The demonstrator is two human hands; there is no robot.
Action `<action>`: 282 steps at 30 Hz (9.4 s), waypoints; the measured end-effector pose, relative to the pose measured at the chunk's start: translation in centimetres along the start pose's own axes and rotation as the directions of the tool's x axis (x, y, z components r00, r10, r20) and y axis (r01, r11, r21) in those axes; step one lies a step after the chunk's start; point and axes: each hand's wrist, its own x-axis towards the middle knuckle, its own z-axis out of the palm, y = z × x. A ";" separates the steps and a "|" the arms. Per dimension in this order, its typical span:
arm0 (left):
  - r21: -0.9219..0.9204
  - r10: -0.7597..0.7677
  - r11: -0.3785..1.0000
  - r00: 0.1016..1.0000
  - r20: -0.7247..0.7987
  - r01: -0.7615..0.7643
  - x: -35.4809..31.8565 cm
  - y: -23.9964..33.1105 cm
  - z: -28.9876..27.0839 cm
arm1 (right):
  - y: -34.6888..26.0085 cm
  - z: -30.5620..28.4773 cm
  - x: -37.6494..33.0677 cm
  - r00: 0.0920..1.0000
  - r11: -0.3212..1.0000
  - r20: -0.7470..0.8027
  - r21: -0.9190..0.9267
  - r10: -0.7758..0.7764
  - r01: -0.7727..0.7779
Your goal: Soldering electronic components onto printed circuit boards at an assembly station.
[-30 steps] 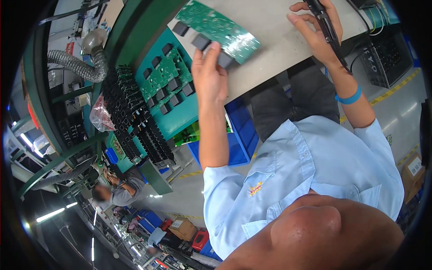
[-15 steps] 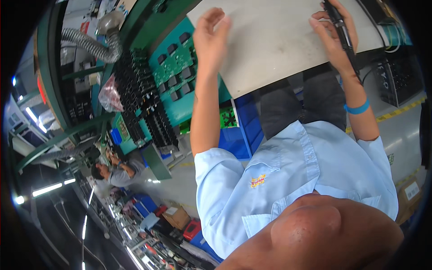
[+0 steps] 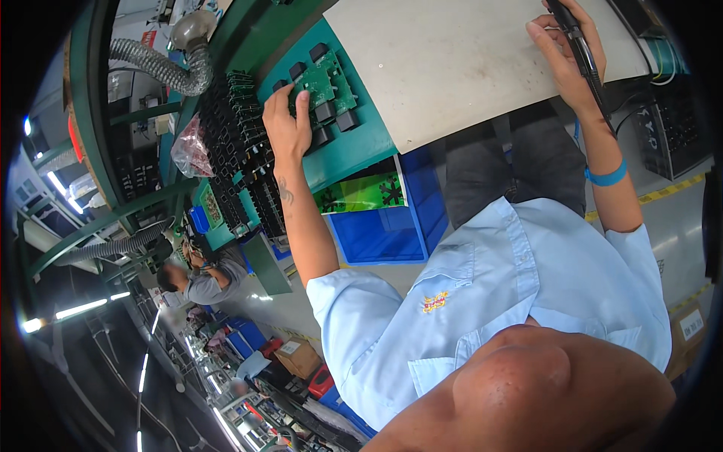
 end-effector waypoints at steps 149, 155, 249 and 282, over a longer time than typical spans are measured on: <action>-0.904 -0.234 0.396 0.970 0.069 0.160 -0.8 19.5 6.2 | 0.7 -2.0 -1.3 0.940 0.987 0.304 -0.096 0.155 -0.131; -0.897 -0.249 0.412 0.967 0.059 0.161 -1.0 19.4 6.4 | 0.5 -1.9 -1.3 0.935 0.987 0.319 -0.086 0.155 -0.134; 0.110 0.003 0.994 0.991 -0.137 0.012 5.2 0.3 4.0 | 0.4 -1.5 -1.5 0.926 0.907 0.255 -0.245 -0.280 0.342; 0.334 0.117 0.943 0.934 -0.338 0.003 6.3 -0.8 1.8 | 0.4 -1.2 -1.6 0.929 0.925 0.248 -0.194 -0.276 0.327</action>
